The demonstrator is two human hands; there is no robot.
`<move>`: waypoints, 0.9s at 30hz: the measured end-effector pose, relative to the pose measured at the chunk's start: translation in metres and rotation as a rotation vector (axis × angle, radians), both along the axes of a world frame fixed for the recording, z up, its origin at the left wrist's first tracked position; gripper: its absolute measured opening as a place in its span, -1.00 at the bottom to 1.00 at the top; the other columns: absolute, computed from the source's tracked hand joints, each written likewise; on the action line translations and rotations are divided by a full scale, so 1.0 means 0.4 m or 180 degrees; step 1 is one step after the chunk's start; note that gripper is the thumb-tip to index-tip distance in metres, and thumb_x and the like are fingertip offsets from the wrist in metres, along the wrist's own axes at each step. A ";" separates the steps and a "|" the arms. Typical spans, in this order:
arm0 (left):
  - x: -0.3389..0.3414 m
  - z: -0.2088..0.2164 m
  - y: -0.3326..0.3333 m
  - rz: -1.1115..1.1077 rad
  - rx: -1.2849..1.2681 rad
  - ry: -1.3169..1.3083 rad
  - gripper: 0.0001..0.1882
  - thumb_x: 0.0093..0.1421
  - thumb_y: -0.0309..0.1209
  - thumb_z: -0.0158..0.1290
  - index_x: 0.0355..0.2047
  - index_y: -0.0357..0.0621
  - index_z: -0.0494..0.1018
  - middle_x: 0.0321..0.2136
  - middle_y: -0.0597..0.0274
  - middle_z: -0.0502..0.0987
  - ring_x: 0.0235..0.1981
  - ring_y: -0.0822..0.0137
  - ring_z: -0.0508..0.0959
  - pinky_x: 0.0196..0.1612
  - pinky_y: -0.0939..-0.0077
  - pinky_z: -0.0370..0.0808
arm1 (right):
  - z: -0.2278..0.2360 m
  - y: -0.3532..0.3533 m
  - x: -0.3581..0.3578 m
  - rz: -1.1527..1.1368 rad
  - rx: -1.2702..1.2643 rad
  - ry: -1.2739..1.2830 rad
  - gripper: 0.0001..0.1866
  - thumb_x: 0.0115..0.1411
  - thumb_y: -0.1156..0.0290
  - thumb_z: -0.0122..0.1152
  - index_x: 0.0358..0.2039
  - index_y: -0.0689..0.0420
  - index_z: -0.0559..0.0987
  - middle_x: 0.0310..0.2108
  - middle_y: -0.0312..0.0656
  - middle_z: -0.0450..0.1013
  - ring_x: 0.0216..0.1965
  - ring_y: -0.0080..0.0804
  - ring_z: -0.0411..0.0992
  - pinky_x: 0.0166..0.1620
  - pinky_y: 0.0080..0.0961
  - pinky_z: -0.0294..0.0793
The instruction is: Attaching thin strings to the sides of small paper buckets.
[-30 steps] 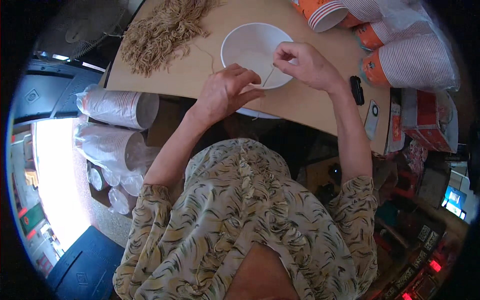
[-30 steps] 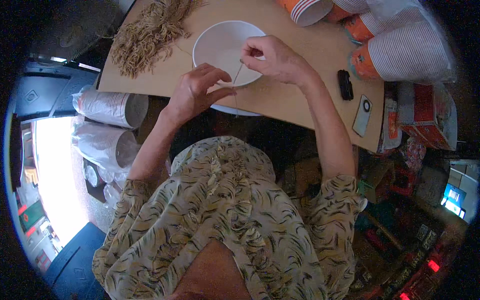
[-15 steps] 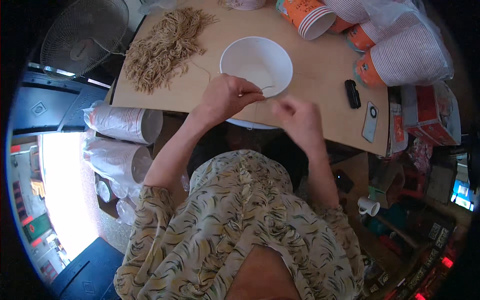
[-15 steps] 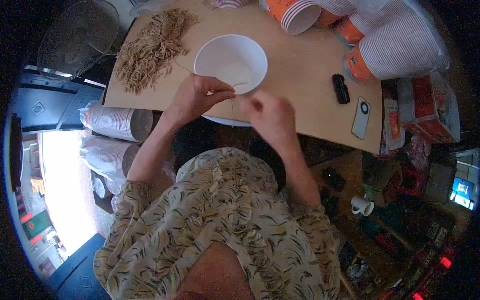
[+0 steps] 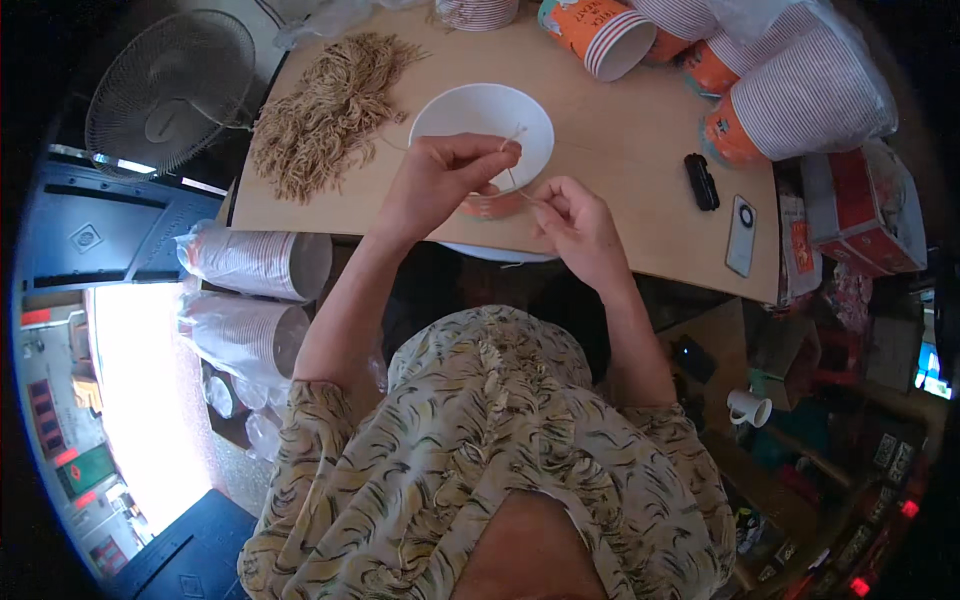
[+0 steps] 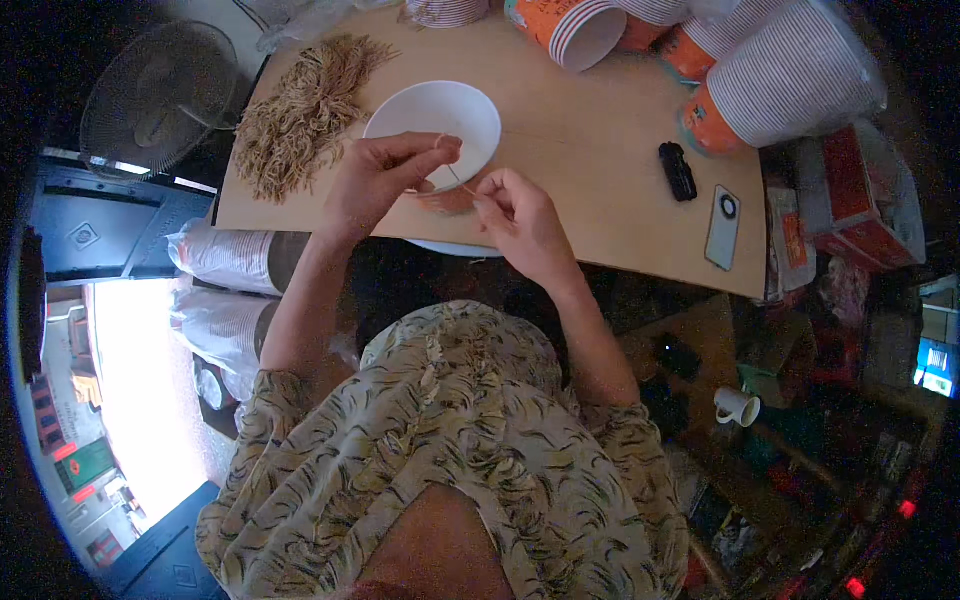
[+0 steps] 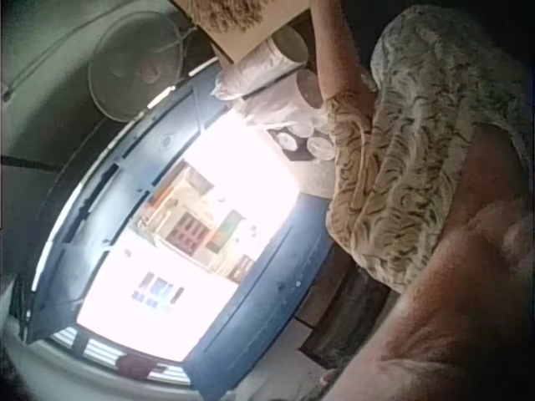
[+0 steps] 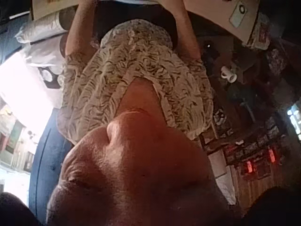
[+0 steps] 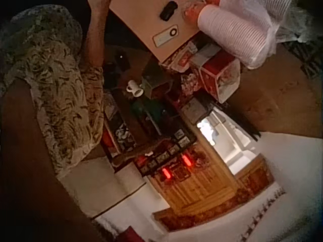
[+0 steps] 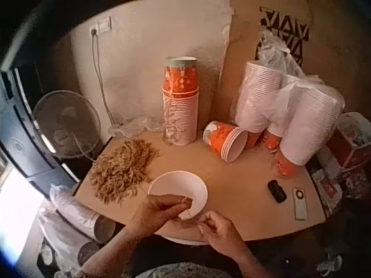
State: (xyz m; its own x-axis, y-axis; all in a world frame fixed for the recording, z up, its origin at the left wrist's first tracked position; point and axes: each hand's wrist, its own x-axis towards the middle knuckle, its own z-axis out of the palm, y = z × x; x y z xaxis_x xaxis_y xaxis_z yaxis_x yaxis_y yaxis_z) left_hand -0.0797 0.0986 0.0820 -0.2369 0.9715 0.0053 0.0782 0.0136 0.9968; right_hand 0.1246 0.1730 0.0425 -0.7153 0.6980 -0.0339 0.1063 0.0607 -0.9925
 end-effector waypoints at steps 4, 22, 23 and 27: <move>0.035 -0.002 0.021 -0.0068 0.0108 -0.0477 -0.71 0.35 -0.38 0.10 -0.04 -0.37 0.57 -0.12 0.15 0.65 -0.19 0.45 0.62 -0.20 0.55 0.63 | 0.064 -0.002 0.008 -0.0155 0.0625 0.0004 -0.82 0.33 0.51 0.14 -0.10 0.28 0.47 -0.44 -0.25 0.51 -0.45 -0.61 0.44 -0.34 -0.55 0.46; 0.124 -0.069 0.081 -0.0089 0.0985 0.1092 -0.81 0.33 -0.43 0.09 -0.21 -0.35 0.57 -0.56 0.07 0.62 -0.55 0.35 0.65 -0.45 0.47 0.58 | 0.130 0.108 0.032 -0.0019 0.0295 -0.0010 -0.56 0.13 0.63 0.31 0.06 0.34 0.50 -0.53 -0.48 0.31 -0.47 -0.77 0.28 -0.38 -0.74 0.33; 0.121 -0.066 0.080 -0.0098 0.0991 0.1093 -0.81 0.33 -0.43 0.09 -0.21 -0.35 0.57 -0.56 0.07 0.62 -0.55 0.35 0.65 -0.45 0.47 0.58 | 0.133 0.111 0.034 -0.0029 0.0299 -0.0008 -0.56 0.13 0.63 0.31 0.06 0.34 0.50 -0.53 -0.48 0.31 -0.47 -0.77 0.28 -0.38 -0.74 0.33; 0.100 -0.049 0.082 -0.0565 0.0467 0.0489 -0.81 0.33 -0.45 0.08 -0.18 -0.34 0.59 -0.58 0.17 0.58 -0.57 0.47 0.57 -0.46 0.51 0.54 | 0.155 0.122 0.044 -0.0308 0.0302 0.0160 -0.52 0.10 0.67 0.30 0.08 0.32 0.51 -0.52 -0.53 0.24 -0.49 -0.80 0.21 -0.41 -0.79 0.22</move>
State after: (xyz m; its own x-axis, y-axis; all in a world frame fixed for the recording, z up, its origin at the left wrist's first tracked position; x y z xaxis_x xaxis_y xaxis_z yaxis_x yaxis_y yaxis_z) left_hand -0.0396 0.1314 0.0625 -0.0486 0.9840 0.1716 0.2168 -0.1573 0.9635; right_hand 0.1423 0.2220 0.1044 -0.6435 0.7622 0.0697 0.0666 0.1465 -0.9870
